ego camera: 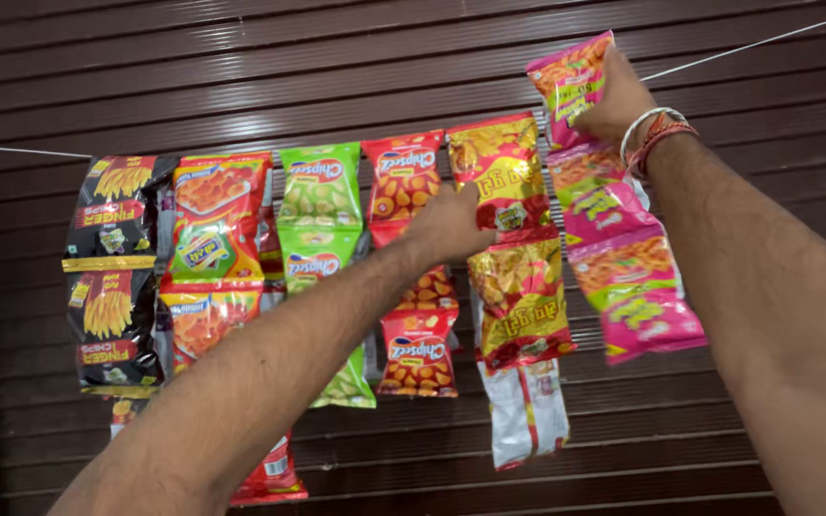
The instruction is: The person picks up various snack packets from a glass counter and a chair, then hangs them one by one on a string stretched across a brown shutter. The person handles multiple snack types and adjusts their positions on the string.
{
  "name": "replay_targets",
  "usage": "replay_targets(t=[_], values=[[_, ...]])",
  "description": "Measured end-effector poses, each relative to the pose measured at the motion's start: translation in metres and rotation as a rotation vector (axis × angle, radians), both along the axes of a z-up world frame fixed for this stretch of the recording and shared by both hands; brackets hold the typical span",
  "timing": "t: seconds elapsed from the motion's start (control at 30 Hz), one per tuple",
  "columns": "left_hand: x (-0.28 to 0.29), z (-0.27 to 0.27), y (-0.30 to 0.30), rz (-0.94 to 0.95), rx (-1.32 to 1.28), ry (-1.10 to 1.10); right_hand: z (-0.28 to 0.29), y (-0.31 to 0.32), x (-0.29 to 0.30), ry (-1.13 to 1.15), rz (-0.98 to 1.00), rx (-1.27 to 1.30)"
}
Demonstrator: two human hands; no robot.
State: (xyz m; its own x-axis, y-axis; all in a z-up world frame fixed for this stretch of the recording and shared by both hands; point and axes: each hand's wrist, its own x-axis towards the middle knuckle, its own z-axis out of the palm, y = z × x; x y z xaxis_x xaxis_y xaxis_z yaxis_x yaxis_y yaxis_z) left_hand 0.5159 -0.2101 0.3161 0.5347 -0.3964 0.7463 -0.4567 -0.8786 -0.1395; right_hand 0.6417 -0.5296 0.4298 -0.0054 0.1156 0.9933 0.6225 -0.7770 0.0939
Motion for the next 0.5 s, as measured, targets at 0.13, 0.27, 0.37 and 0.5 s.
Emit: replay_targets(t=[0.13,0.27,0.37,0.5], values=[[-0.002,-0.003,0.0,-0.014,0.012,-0.04,-0.001,0.014,-0.007,0.116,-0.042,0.179],[-0.011,-0.006,0.002,-0.007,0.014,-0.028,-0.017,0.03,-0.028,-0.005,0.105,0.276],[-0.013,-0.008,0.006,0.005,0.022,0.023,-0.019,0.034,-0.04,-0.011,0.269,0.346],[-0.009,-0.006,0.009,-0.019,0.06,0.053,-0.017,0.028,-0.048,0.298,0.413,0.448]])
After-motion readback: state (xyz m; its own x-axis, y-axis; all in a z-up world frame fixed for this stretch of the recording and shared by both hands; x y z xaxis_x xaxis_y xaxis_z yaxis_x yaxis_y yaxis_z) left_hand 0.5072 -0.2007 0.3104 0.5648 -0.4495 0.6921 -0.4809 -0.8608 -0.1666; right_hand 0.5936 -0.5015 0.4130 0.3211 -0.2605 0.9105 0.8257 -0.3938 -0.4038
